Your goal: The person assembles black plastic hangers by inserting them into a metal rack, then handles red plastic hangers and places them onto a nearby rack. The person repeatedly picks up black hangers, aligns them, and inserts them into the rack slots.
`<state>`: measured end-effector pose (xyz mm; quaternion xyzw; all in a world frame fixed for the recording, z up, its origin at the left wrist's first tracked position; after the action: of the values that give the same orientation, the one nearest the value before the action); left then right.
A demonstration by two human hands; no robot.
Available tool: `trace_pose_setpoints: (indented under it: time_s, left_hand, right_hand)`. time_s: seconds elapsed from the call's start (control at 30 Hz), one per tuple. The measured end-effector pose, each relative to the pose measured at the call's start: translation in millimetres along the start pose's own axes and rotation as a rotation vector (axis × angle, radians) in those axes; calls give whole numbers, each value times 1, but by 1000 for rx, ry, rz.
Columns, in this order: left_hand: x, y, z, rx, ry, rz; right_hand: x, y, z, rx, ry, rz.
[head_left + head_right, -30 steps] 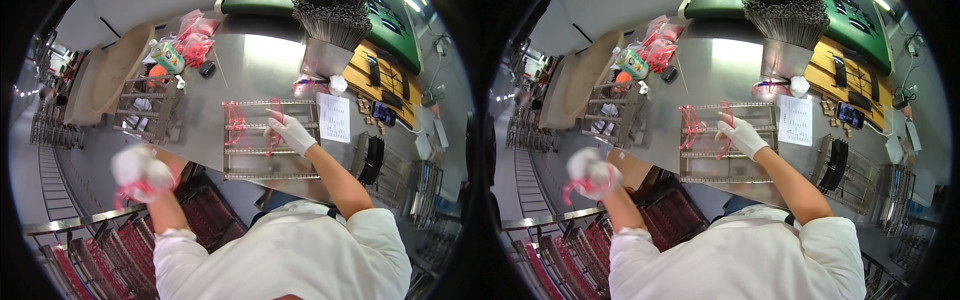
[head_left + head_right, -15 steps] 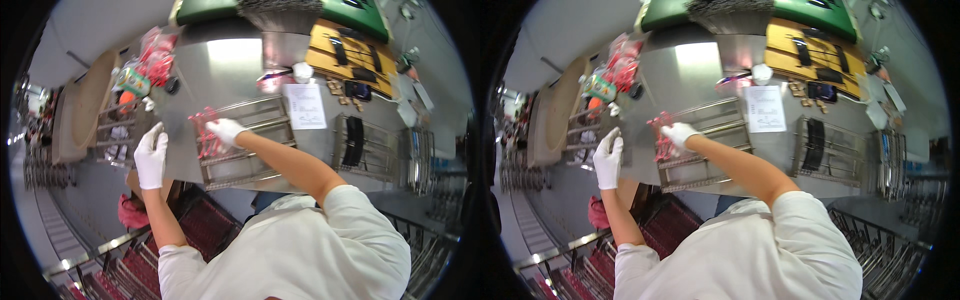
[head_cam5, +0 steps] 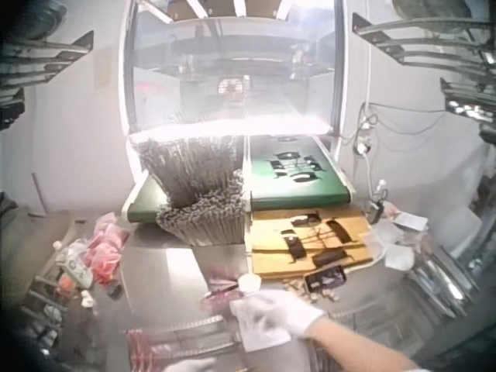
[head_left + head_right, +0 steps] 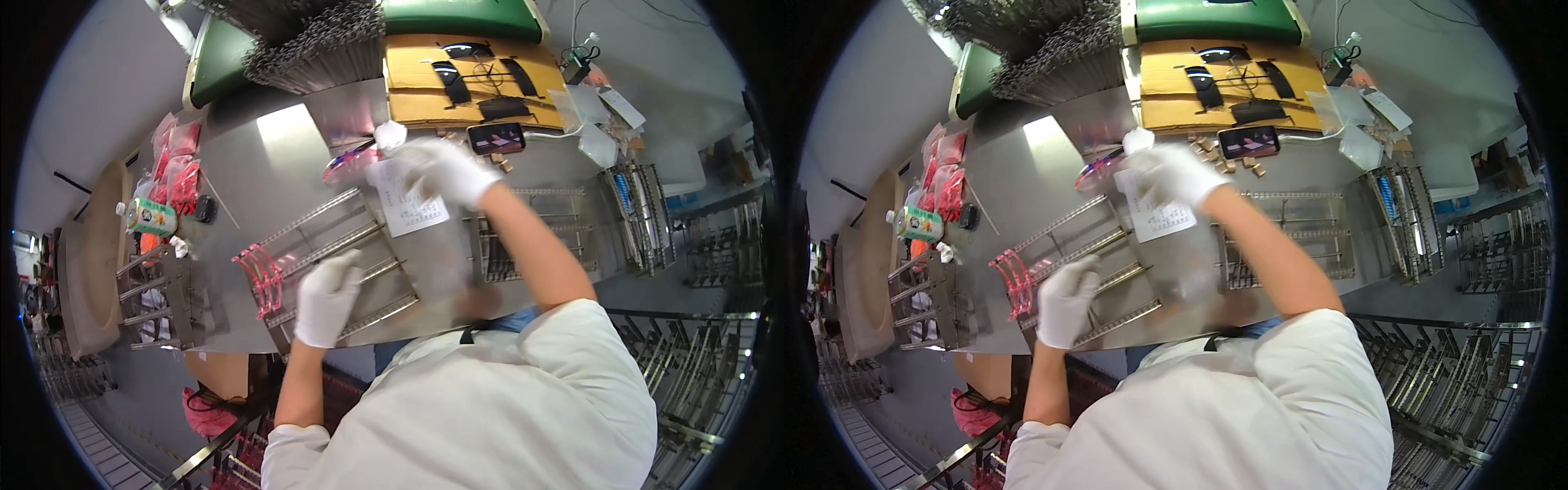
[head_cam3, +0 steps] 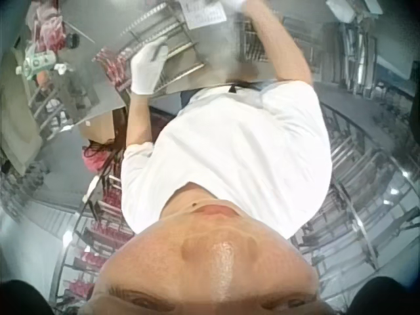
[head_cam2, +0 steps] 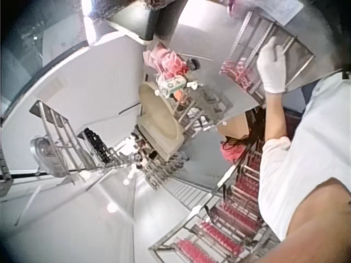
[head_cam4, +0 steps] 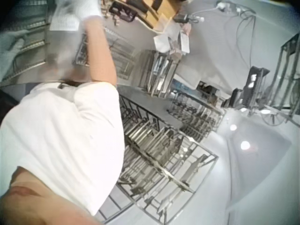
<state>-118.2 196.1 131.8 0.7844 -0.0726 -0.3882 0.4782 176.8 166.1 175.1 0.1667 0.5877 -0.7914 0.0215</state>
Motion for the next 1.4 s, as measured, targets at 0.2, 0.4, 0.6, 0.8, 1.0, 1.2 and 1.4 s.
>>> trace_pose_setpoints:
  time_s: [0.2, 0.4, 0.6, 0.8, 1.0, 1.2, 1.4]
  left_hand:
    - [110, 23, -25, 175, -355, -8]
    - [157, 37, -54, -67, -460, -174]
    - [177, 30, -50, -196, -547, -242]
    - [216, 25, -35, -268, -611, -176]
    - [232, 34, -38, -230, -614, -345]
    - [224, 39, -33, -221, -622, -418]
    - [214, 28, -18, -230, -578, -382]
  right_hand:
    - [-190, 101, 96, 197, 684, 160]
    - [-243, 166, 52, 44, 687, 763]
    - [-294, 176, -57, -81, 328, 1232]
    - [-304, 164, -108, 60, 44, 1325]
    - [-307, 126, -101, -7, -96, 1323]
    - [-309, 109, -92, -25, 15, 1415]
    - [-313, 97, -45, -207, 233, 1108]
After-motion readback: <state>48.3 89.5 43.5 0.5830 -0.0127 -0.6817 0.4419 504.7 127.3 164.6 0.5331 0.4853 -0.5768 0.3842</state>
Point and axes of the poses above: each hand's wrist, its own z-axis away from the middle knuckle, its own x-axis out of the palm, y = z × x, the point moved 1 cm from there along -z, towards the middle knuckle
